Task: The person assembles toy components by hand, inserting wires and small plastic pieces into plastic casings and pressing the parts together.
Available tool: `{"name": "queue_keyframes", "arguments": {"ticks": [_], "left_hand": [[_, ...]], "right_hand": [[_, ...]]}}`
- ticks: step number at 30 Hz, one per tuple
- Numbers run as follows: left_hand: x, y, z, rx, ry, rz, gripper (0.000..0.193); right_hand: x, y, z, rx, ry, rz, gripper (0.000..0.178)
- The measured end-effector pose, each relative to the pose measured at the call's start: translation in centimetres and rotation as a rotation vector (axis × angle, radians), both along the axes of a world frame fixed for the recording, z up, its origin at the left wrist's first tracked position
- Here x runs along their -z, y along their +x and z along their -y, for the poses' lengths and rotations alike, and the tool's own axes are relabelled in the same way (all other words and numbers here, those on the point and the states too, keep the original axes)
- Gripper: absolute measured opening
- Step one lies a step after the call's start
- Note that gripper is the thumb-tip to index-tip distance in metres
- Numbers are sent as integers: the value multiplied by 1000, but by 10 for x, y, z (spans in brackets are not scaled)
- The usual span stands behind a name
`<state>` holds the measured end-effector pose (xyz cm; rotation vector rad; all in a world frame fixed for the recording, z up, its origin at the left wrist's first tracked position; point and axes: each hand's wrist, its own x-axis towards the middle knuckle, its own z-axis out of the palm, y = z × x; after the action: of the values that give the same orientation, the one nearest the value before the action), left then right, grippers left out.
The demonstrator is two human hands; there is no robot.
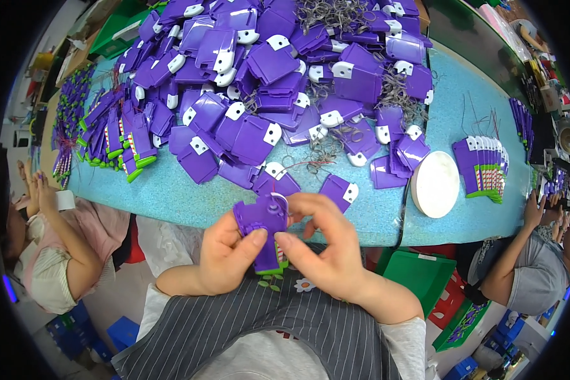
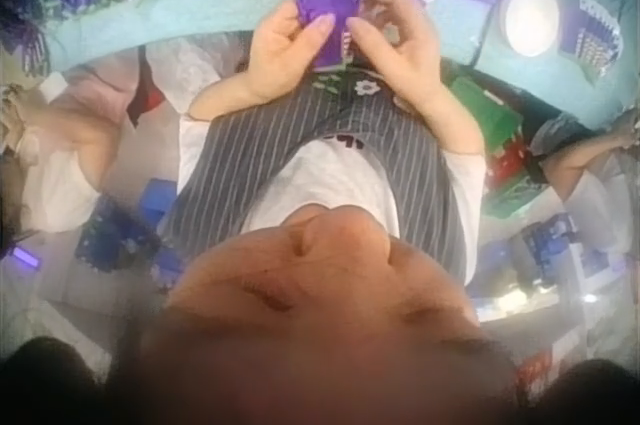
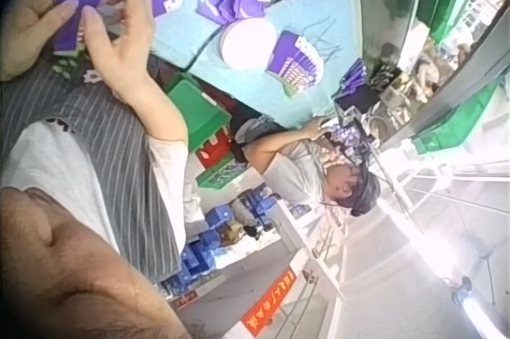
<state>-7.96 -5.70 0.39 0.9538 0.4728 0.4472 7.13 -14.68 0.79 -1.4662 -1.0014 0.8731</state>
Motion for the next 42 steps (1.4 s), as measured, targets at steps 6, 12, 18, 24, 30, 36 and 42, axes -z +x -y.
{"name": "queue_keyframes", "arguments": {"ticks": [6,12,18,24,30,36,42], "left_hand": [[15,-9,6,14,391,-91,31],[10,-8,-2,186,-10,34,34],[11,-7,-2,129,-1,103,33],[21,-14,5,-26,234,36,34],[26,-18,8,-37,340,-54,34],[3,-28,-2,-119,-4,75,30],[3,-24,2,-58,-4,59,35]], "right_hand": [[14,-8,2,24,52,68,24],[9,7,-13,-41,83,25,71],[29,8,-17,-314,224,15,37],[23,-29,-12,-2,66,-25,14],[29,-30,-11,55,-52,-271,13],[16,15,-28,25,52,740,29],[34,18,-48,52,-224,1335,28]]}}
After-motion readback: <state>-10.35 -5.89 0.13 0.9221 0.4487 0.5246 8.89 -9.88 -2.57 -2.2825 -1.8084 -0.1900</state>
